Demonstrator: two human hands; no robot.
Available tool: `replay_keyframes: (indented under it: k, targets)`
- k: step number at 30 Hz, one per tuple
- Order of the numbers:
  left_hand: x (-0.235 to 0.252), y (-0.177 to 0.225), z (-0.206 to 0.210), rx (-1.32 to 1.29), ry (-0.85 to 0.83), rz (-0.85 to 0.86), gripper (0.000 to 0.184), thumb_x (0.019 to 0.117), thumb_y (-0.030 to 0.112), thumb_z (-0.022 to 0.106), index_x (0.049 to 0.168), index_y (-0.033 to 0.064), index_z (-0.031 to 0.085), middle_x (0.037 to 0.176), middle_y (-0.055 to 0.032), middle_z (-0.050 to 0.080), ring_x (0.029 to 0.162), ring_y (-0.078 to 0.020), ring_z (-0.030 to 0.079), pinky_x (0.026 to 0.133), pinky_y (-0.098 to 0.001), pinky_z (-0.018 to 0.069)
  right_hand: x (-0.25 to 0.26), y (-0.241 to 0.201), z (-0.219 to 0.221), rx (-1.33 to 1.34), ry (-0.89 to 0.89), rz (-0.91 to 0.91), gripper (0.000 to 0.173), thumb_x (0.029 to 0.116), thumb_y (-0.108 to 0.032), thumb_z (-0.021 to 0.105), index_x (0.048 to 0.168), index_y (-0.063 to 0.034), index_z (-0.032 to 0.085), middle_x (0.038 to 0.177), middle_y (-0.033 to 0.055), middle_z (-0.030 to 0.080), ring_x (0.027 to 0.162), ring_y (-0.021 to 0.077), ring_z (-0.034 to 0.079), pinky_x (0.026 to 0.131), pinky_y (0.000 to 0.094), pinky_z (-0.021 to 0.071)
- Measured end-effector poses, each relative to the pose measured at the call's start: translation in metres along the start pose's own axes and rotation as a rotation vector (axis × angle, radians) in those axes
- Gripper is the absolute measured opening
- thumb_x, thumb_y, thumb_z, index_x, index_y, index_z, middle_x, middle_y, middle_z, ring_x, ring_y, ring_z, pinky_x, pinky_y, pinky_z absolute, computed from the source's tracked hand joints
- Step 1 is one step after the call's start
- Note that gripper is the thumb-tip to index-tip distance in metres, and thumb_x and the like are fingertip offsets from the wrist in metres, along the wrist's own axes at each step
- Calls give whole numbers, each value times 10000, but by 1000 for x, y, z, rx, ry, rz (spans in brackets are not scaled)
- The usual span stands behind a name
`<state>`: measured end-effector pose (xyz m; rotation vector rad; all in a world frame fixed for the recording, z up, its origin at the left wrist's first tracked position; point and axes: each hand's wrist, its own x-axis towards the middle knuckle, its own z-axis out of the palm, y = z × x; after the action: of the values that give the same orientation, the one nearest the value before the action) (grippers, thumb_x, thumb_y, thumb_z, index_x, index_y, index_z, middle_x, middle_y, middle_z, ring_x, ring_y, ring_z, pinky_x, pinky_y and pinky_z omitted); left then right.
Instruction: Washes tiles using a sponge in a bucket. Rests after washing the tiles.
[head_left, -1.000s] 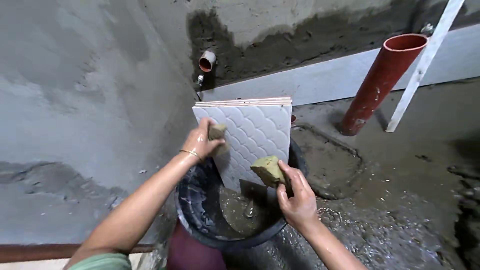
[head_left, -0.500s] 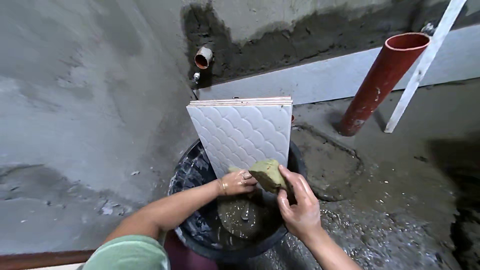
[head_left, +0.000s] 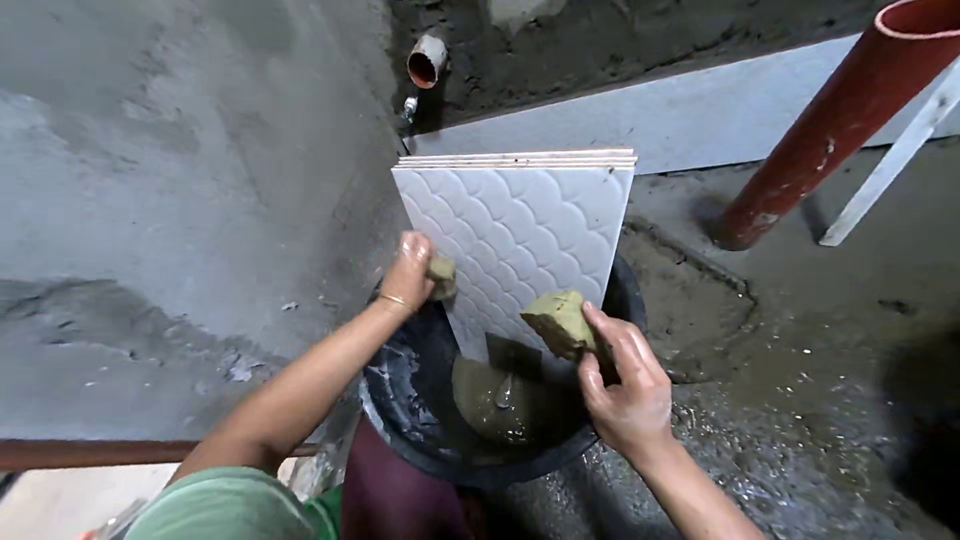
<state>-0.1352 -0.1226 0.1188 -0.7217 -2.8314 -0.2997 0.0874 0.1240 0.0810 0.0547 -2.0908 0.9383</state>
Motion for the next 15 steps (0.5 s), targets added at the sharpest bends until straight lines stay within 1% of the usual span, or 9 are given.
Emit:
replay_keyframes:
  k: [1,3,5,6,8,9,11,13,15]
  targets:
    - [-8,2,13,81,-170,-26,462,816,-33,765,1248,-55,604,1428,-333,464,1183,-515,603,902,-622,561,0,-1,0,-1,-4,1,420,910,-62,552,1303,-7,688,1150,171,736,1053,247,717,912,347,584]
    - [-13,5,32,180,-385,43,390,879,-32,722,1254,-21,615,1386,-297,505,1207,-496,591,875,-626,559,1,-1,0,-8,-6,2,426,902,-60,553,1303,-9,689,1149,169,734,1051,250,716,907,350,585]
    - [-14,6,32,222,-456,144,330,933,-33,664,1258,-24,610,1351,-283,541,1223,-497,579,869,-629,550,0,-1,0,-9,-12,1,430,899,-63,555,1304,-1,685,1157,175,734,1060,256,715,916,354,582]
    - [-15,5,27,212,-405,189,302,934,-30,660,1234,-28,622,1314,-278,568,1186,-493,602,849,-626,554,0,-2,0,-8,-13,3,430,898,-62,556,1303,4,684,1161,180,732,1062,261,714,917,358,581]
    - [-12,10,10,92,-127,211,297,886,-29,696,1178,-59,653,1246,-301,611,1115,-497,645,837,-637,564,1,-2,-1,-11,-17,8,430,898,-64,554,1302,5,684,1167,184,730,1066,265,715,917,365,583]
    - [-5,19,-6,-2,15,160,349,874,-7,718,1207,-79,644,1278,-314,605,1137,-493,642,892,-635,555,1,-2,-2,-14,-19,12,432,902,-65,553,1309,1,682,1165,183,730,1065,264,715,917,366,584]
    - [18,45,-44,-215,294,74,495,875,147,791,1259,-101,601,1306,-301,603,1197,-421,622,1023,-536,512,1,-2,-1,-13,-8,10,427,900,-63,551,1298,8,686,1155,187,732,1056,268,716,914,368,582]
    - [48,65,-60,-355,587,187,593,844,246,839,1251,-106,592,1282,-277,632,1212,-341,627,1047,-419,506,-1,-2,0,7,20,-5,420,897,-64,554,1285,23,687,1153,198,733,1060,263,715,928,352,576]
    - [76,91,-57,-427,753,428,530,847,162,824,1243,-119,611,1300,-292,633,1265,-363,610,1085,-417,488,-2,0,0,51,82,-28,415,896,-68,565,1277,55,677,1149,217,725,1077,233,703,959,299,551]
